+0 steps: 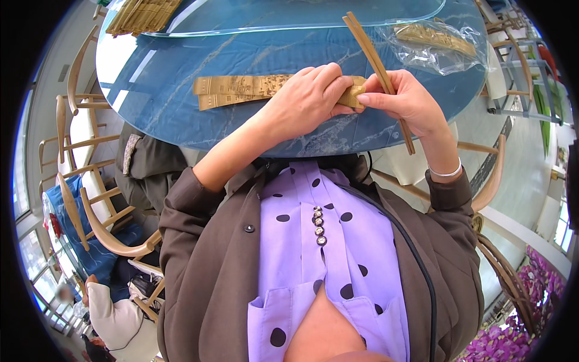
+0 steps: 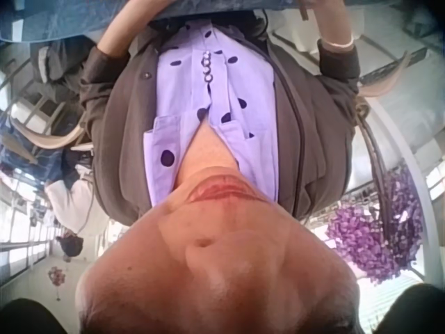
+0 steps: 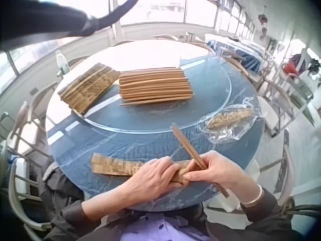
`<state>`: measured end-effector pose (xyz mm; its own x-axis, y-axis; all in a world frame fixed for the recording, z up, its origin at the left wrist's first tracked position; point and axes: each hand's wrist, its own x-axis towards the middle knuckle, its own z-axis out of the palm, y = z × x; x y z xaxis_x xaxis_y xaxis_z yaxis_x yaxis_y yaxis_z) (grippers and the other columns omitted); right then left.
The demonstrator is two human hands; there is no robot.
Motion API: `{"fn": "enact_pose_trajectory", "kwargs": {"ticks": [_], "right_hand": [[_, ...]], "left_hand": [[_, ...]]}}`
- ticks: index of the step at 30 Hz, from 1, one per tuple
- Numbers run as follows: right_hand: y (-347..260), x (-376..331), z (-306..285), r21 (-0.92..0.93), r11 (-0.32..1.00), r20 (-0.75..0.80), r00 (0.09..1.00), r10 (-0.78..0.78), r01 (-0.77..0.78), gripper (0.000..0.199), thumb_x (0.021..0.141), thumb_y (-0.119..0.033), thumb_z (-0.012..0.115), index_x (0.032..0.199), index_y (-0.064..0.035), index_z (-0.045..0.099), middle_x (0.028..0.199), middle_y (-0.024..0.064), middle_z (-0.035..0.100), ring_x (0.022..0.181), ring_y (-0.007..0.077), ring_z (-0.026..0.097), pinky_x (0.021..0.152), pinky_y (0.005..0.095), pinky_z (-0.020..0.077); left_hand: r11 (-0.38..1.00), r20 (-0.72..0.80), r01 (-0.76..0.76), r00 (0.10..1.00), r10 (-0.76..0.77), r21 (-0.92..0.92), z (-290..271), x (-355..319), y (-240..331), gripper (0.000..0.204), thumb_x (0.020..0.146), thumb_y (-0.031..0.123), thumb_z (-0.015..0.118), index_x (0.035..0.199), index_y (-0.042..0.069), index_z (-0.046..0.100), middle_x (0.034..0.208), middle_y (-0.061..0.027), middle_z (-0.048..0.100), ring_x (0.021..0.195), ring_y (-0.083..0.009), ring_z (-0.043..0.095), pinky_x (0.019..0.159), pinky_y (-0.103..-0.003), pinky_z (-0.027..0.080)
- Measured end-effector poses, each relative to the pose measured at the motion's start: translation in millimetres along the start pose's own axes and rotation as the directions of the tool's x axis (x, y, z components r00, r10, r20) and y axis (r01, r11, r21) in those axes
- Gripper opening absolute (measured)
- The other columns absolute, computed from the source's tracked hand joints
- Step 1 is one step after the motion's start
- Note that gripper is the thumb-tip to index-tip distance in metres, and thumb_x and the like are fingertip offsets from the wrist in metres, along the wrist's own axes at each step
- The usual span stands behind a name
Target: The person repeatedly picks up thin bamboo strips and wider patterned bamboo pieces from a blue table, aligns them, and places them into stacks. The process is repeated multiple times with consistent hand movements.
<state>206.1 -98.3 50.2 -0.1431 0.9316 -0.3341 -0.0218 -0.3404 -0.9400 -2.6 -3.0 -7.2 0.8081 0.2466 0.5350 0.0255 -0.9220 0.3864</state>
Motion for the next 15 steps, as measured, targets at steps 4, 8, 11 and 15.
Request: {"fn": "enact_pose_trajectory", "kwargs": {"ticks": [4,8,11,15], "right_hand": [[0.0,1.9,5.7,-0.078,0.997,-0.053,0.998,0.023,-0.027,0.022,0.087,-0.017,0.078,0.096,0.0011,0.072,0.085,0.0053,0.070,0.080,0.0085,0.062,0.076,0.0221,0.0476],[7.3,3.8,5.3,-0.112,0.994,-0.082,0.996,-0.025,0.016,0.024,0.087,-0.018,0.078,0.098,0.0017,0.071,0.087,0.0044,0.070,0.082,0.0082,0.062,0.077,0.0225,0.0476],[9.1,4.6,7.1,-0.129,0.991,-0.106,0.994,-0.033,0.020,0.025,0.087,-0.018,0.078,0.100,0.0025,0.071,0.089,0.0047,0.070,0.083,0.0087,0.062,0.079,0.0236,0.0483],[9.9,6.5,6.7,-0.124,0.992,-0.092,0.995,-0.039,0.027,0.025,0.087,-0.016,0.078,0.102,0.0034,0.072,0.091,0.0055,0.071,0.085,0.0097,0.064,0.082,0.0252,0.0495]], "left_hand": [[1.000,-0.016,-0.019,1.000,0.020,0.010,1.2,-0.8,0.0,0.049,0.080,0.029,0.077,0.117,0.003,0.058,0.099,-0.0094,0.053,0.088,-0.0281,0.060,0.080,-0.038,0.050],[1.000,-0.013,-0.014,1.000,0.014,0.016,0.3,0.5,-0.8,0.049,0.079,0.028,0.078,0.117,0.003,0.058,0.101,-0.0095,0.053,0.089,-0.0282,0.060,0.081,-0.038,0.050],[1.000,-0.008,-0.003,1.000,0.003,0.015,2.3,-1.3,-0.9,0.049,0.080,0.028,0.078,0.117,0.003,0.058,0.102,-0.0097,0.053,0.091,-0.0285,0.060,0.082,-0.039,0.050],[1.000,0.013,0.009,1.000,-0.009,0.005,1.5,-1.3,-0.7,0.049,0.080,0.028,0.078,0.117,0.004,0.058,0.102,-0.0098,0.053,0.093,-0.0291,0.060,0.083,-0.039,0.050]]}}
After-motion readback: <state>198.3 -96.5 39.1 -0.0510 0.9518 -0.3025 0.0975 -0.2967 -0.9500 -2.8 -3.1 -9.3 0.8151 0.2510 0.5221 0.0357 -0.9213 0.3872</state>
